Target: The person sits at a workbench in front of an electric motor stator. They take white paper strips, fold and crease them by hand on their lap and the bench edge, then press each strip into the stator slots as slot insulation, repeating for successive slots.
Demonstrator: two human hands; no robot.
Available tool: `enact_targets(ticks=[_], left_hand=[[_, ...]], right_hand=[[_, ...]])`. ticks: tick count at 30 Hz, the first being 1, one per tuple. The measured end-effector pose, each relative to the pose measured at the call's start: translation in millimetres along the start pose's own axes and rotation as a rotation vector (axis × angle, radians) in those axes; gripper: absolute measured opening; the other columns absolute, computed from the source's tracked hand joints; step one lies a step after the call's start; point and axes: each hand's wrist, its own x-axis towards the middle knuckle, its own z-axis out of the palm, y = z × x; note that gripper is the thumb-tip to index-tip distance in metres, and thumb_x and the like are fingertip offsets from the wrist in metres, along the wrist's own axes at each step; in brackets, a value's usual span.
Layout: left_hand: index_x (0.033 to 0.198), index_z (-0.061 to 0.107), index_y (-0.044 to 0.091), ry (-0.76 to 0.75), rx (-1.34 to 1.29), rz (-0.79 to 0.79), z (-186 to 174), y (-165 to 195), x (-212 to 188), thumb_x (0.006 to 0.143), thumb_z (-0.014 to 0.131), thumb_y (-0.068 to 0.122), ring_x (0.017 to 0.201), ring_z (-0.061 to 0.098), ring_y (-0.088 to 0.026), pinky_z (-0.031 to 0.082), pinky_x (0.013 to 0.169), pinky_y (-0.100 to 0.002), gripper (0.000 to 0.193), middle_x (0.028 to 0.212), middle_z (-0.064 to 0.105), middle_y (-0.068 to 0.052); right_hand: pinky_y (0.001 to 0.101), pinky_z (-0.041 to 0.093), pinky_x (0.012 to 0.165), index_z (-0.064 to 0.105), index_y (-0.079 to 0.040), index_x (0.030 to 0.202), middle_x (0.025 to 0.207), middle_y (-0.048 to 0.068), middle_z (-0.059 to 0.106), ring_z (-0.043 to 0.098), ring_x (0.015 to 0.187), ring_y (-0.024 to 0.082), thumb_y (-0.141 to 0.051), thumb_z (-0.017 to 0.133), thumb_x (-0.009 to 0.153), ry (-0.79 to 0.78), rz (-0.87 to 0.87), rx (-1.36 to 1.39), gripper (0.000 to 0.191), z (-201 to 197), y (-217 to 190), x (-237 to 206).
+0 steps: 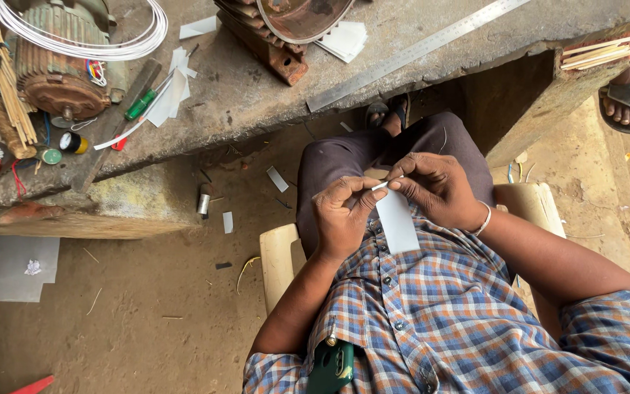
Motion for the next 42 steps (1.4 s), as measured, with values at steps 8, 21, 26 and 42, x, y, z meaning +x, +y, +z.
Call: enact_targets(ticks=[8,21,26,42], left_hand=[[0.104,0.075,-0.001,-0.117,-0.345,-0.255,-4.2,-28.6,-0.9,0.097,0.076,0.012,0.086,0.068,-0.007,0.056,0.079,-0.022,0.014,0.093,0.075,-0.004],[0.107,0.072,0.001,-0.174,-0.551,-0.326,-0.1,-43.6,-2.3,0.103,0.067,0.008,0.091,0.065,-0.008,0.052,0.084,-0.024,0.010,0.098,0.072,-0.004],[0.111,0.072,0.004,-0.223,-0.255,-0.043,17.8,-59.3,-4.7,0.101,0.068,0.009,0.103,0.066,-0.015,0.053,0.095,-0.030,0.012,0.107,0.070,-0.005],[0.109,0.073,0.011,-0.161,-0.169,0.102,39.0,-92.4,3.6,0.101,0.070,0.024,0.097,0.073,-0.010,0.059,0.092,-0.026,0.015,0.100,0.077,0.002]], right_hand=[[0.0248,0.051,0.078,0.065,-0.001,0.107,0.096,0.001,0.065,0.060,0.089,0.005,-0.016,0.065,0.104,-0.067,0.188,0.233,0.015,0.2,8.9,-1.2],[0.0249,0.047,0.080,0.070,0.001,0.101,0.092,0.000,0.067,0.058,0.087,0.007,-0.014,0.066,0.100,-0.154,0.348,0.363,0.016,-12.7,22.6,2.6],[0.0234,0.047,0.078,0.069,-0.001,0.098,0.091,-0.002,0.066,0.058,0.086,0.005,-0.016,0.060,0.100,-0.192,0.325,0.099,0.017,-33.9,33.8,-3.8],[0.0236,0.043,0.049,0.068,-0.001,0.096,0.086,0.011,0.066,0.058,0.053,0.010,-0.010,0.069,0.104,-0.089,0.295,0.590,0.012,-59.2,108.2,-10.4]])
